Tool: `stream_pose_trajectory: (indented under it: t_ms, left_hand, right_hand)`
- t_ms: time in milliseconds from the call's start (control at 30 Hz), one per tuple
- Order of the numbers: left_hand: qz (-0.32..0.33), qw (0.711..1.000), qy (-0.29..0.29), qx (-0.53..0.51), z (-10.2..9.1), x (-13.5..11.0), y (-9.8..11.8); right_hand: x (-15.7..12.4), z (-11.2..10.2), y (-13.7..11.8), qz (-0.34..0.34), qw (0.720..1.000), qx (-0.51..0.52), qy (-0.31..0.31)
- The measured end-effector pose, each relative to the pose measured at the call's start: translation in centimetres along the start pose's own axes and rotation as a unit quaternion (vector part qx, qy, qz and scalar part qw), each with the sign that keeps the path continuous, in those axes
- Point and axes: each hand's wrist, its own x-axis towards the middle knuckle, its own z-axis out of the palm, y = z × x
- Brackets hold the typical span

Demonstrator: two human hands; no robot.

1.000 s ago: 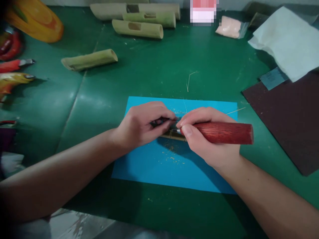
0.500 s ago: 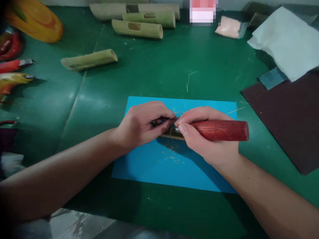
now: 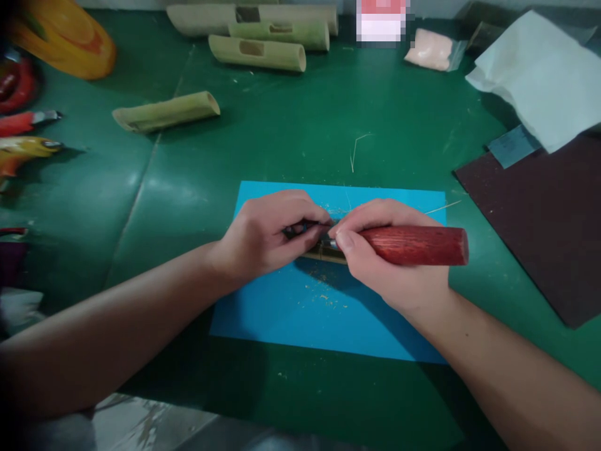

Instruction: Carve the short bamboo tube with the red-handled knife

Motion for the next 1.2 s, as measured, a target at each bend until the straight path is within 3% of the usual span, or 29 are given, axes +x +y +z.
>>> stream_pose_trajectory:
  t_ms: [300,900,1000,1200]
  left_hand:
    - [-0.014,1.000,0.004,0.006,-0.06,0.03,0.14]
    - [-0.008,1.000,-0.001,0.016,-0.21,0.11,0.69]
    - [-0.004,1.000,0.001,0.021,-0.15,0.15,0.66]
    - [-0.014,1.000,0.000,0.020,-0.10,0.04,0.39]
  right_hand:
    - [0.11,0.22,0.11,-0.039,0.998,0.017,0.038]
    - [-0.15,0.43,0.24,-0.036,0.986,0.010,0.160]
    - [-0.29,0.23,0.35,-0.041,0.988,0.015,0.151]
    - [-0.51,-0.01,0.53,-0.062,0.996,0.031,0.062]
